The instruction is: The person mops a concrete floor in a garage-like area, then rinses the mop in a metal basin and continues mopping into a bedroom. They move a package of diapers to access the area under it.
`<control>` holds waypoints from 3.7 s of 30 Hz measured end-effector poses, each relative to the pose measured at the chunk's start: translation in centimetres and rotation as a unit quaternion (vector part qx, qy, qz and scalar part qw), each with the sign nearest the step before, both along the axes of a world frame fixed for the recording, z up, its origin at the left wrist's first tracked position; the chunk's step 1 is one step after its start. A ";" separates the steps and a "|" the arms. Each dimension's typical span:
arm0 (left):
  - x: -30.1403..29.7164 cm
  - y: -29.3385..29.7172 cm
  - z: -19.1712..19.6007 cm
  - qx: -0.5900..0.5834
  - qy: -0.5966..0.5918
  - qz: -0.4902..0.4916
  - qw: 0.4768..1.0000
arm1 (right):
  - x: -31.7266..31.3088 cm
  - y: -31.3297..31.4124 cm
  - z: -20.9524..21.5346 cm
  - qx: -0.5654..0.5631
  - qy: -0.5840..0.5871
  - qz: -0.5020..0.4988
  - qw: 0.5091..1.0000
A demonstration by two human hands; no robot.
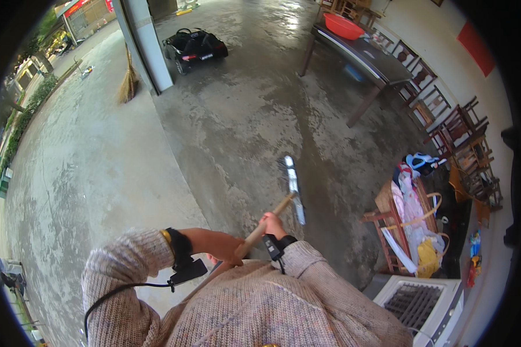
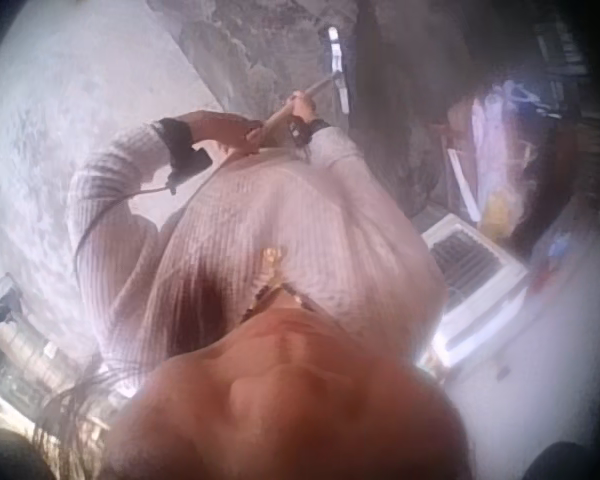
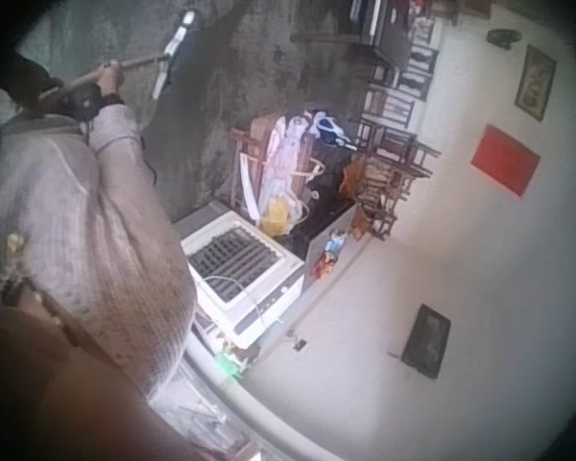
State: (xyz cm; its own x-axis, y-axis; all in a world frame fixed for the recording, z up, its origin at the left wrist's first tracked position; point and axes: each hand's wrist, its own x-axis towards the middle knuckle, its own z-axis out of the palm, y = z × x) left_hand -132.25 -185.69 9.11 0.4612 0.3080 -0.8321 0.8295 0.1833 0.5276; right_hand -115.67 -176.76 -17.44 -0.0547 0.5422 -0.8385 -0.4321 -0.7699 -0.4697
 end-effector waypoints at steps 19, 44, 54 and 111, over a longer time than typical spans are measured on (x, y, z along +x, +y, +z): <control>-26.4 51.5 22.7 0.798 0.239 -0.038 0.552 | 5.3 44.3 -4.9 -0.133 0.063 -0.107 0.983; -61.5 97.6 21.0 0.561 0.162 0.340 0.737 | -34.3 111.2 2.0 -0.002 0.186 -0.291 0.938; -63.2 116.0 23.1 0.536 0.361 0.416 0.640 | -51.7 146.9 4.0 -0.070 0.165 -0.086 0.980; -113.6 305.3 15.4 0.610 -0.427 0.354 0.566 | -86.2 304.4 -1.7 -0.207 0.161 -0.286 0.921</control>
